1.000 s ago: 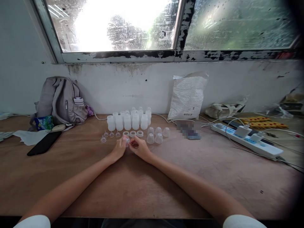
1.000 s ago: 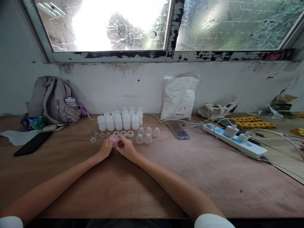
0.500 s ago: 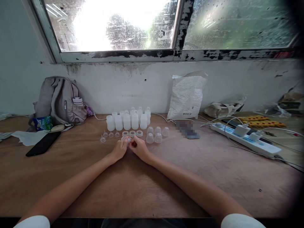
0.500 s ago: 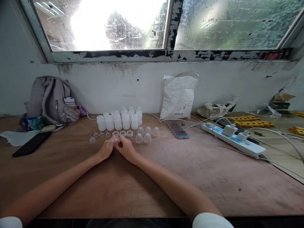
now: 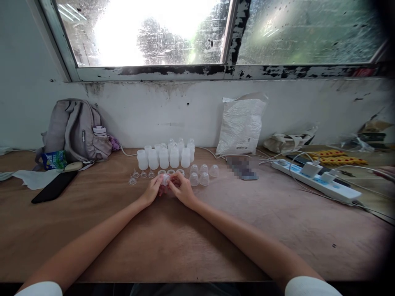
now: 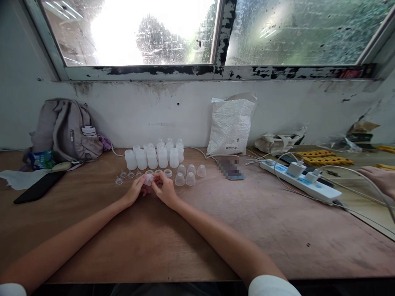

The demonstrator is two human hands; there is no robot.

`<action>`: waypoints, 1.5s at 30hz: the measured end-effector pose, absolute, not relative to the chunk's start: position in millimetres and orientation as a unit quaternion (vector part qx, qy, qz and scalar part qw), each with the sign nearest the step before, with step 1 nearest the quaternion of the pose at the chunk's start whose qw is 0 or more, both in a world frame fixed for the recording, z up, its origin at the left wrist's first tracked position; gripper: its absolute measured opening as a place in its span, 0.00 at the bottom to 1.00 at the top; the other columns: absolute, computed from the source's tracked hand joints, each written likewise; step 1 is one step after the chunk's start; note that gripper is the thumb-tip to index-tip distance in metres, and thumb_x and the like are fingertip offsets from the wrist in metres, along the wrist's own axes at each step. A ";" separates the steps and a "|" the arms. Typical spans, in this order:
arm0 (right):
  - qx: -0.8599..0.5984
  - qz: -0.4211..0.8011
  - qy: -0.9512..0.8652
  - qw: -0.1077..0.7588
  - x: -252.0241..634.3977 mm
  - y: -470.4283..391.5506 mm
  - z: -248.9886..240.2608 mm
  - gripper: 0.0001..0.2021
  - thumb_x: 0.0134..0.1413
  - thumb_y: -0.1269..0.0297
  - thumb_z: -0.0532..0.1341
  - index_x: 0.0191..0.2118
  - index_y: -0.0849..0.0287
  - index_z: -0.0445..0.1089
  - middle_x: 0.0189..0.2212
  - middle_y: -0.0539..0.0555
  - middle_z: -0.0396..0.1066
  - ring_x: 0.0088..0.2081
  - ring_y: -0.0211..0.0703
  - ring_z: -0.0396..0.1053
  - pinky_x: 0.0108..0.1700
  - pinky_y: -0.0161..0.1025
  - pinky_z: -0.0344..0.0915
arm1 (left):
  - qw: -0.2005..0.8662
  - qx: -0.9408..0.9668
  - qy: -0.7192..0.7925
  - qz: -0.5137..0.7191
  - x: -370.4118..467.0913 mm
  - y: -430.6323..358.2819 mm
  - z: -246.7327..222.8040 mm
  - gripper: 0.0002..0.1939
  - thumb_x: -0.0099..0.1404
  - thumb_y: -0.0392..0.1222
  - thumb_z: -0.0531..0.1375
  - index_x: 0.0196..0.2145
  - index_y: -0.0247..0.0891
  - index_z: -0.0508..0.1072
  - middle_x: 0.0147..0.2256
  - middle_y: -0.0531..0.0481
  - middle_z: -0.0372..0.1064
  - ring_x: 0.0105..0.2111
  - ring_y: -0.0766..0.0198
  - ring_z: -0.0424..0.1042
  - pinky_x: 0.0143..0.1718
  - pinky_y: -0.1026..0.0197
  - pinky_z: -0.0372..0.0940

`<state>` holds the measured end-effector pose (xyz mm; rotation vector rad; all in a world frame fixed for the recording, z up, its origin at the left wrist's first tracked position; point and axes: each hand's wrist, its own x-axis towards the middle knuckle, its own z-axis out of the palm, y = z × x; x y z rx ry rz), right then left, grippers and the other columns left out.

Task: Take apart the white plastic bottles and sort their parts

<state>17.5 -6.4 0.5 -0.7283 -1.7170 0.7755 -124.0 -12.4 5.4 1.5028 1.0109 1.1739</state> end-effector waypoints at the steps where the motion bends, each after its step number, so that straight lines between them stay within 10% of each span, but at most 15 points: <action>1: -0.303 0.332 -0.716 0.534 17.6 -6.4 0.8 0.05 0.48 0.65 0.55 0.33 0.57 0.58 0.27 0.50 0.65 0.26 0.36 0.67 0.30 0.34 0.66 | 0.475 0.613 0.408 0.483 -124.0 -12.7 6.6 0.23 0.60 0.53 0.47 0.44 0.33 0.64 0.25 0.50 0.63 0.21 0.67 0.63 0.14 0.69 0.55; 9: -0.311 0.310 -0.728 0.527 16.4 -5.2 1.0 0.06 0.46 0.66 0.57 0.32 0.57 0.58 0.24 0.49 0.64 0.26 0.36 0.67 0.29 0.33 0.66 | 0.442 0.625 0.404 0.501 -124.7 -10.4 7.8 0.19 0.58 0.52 0.51 0.31 0.31 0.69 0.26 0.50 0.62 0.26 0.67 0.62 0.24 0.66 0.63; 45: -0.342 0.241 -0.712 0.564 20.0 -0.8 -0.5 0.17 0.45 0.65 0.60 0.43 0.56 0.57 0.37 0.54 0.64 0.40 0.42 0.64 0.40 0.38 0.62 | 0.429 0.619 0.400 0.522 -133.7 -6.8 7.2 0.14 0.52 0.46 0.60 0.32 0.37 0.62 0.32 0.52 0.64 0.34 0.64 0.67 0.35 0.61 0.65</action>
